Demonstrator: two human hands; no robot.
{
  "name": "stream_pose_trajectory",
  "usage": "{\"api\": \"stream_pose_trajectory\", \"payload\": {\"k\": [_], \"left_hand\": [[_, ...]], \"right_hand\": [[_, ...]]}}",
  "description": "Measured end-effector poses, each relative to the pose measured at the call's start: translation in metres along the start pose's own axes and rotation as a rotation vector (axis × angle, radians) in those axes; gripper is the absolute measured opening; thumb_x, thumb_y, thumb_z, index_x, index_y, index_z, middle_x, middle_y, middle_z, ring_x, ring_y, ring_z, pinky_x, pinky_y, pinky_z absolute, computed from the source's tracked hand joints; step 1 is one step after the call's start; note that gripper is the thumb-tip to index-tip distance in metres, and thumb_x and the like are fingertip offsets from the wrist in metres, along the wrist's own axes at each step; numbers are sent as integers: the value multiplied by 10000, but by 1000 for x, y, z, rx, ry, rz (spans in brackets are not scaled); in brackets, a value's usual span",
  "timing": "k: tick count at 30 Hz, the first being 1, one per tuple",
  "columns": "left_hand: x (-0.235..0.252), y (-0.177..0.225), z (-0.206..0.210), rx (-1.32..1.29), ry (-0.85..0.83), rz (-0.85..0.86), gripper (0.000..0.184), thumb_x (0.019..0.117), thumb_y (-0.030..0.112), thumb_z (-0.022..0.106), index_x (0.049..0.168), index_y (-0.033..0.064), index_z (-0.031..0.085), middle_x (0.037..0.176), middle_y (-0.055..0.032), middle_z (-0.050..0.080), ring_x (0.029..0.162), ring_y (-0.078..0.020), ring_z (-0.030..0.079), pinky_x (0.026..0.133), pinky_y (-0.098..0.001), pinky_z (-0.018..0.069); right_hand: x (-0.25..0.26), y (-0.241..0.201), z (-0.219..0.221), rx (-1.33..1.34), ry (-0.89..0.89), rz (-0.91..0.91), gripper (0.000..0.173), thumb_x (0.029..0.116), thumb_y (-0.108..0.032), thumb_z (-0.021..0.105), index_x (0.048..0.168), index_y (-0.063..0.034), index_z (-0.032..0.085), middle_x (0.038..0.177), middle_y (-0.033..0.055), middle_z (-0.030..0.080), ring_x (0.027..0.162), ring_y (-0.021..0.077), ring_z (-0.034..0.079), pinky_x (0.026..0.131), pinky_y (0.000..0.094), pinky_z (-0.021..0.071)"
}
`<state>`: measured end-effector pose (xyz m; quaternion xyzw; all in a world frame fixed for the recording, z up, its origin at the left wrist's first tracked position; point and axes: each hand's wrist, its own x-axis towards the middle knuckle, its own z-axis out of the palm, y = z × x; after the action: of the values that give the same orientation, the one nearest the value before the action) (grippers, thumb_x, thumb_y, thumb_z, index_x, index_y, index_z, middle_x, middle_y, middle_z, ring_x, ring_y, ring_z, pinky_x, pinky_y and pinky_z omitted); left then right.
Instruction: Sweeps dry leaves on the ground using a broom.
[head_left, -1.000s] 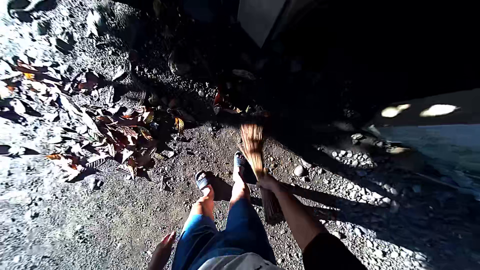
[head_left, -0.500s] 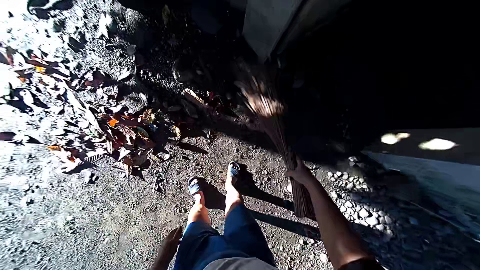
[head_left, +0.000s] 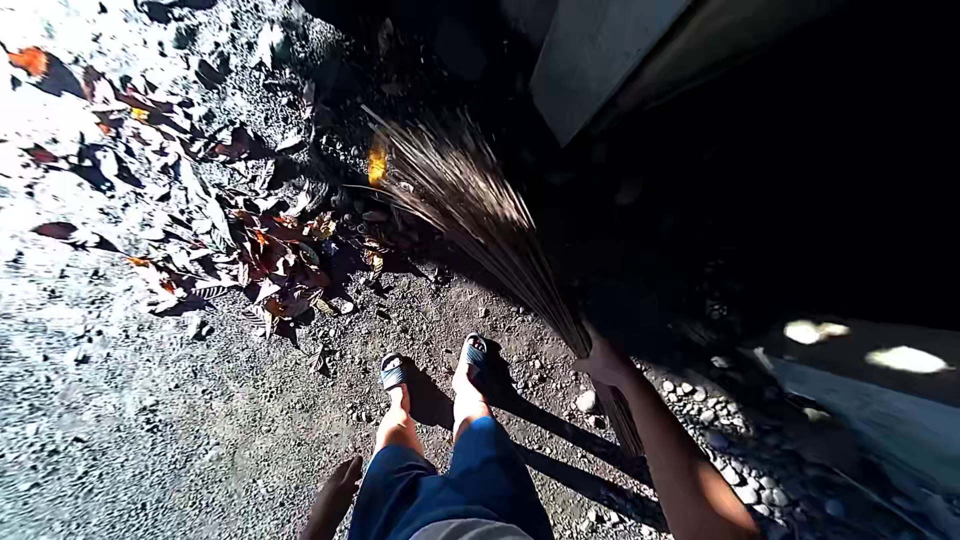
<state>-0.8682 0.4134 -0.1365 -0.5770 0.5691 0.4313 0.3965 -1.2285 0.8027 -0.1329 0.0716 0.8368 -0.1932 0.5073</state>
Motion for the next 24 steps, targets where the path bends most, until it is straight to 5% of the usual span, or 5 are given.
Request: {"api": "stream_pose_trajectory", "payload": {"k": [5,10,14,20,24], "left_hand": [[6,2,6,-18,42,88,513,1123,368,403,1432,-22,528,1341,-289,610,1222,-414,614,1040,-583,462],[5,1,-10,-77,109,161,485,1124,339,404,1422,-19,536,1323,-292,615,1213,-411,612,1028,-580,461],[9,-16,-28,-61,91,75,533,1121,389,394,1460,-5,511,1360,-300,599,1217,-453,609,1013,-613,461],[37,-23,-49,-112,-5,21,558,1117,410,403,1459,-18,512,1405,-295,576,1280,-451,579,1071,-607,433],[46,-13,-73,-204,-48,55,553,1115,426,395,1463,12,512,1382,-278,593,1240,-421,606,1030,-594,462]], "right_hand": [[39,-61,33,308,38,110,1145,807,-20,777,1638,-71,-8,1543,296,392,1379,409,474,1103,555,430],[58,-151,119,142,-303,-40,1135,794,-79,790,1649,-144,47,1366,271,578,1235,385,601,1025,559,488],[19,-152,101,177,-401,-154,1151,772,-40,821,1651,-181,90,1383,262,557,1144,369,644,940,555,544],[-55,-115,57,409,-126,109,1125,818,60,729,1640,-145,-11,1385,281,506,1037,341,650,833,493,572],[-25,-159,98,669,38,242,816,942,-32,631,1596,-81,145,1169,226,582,837,275,647,730,443,568]]}}
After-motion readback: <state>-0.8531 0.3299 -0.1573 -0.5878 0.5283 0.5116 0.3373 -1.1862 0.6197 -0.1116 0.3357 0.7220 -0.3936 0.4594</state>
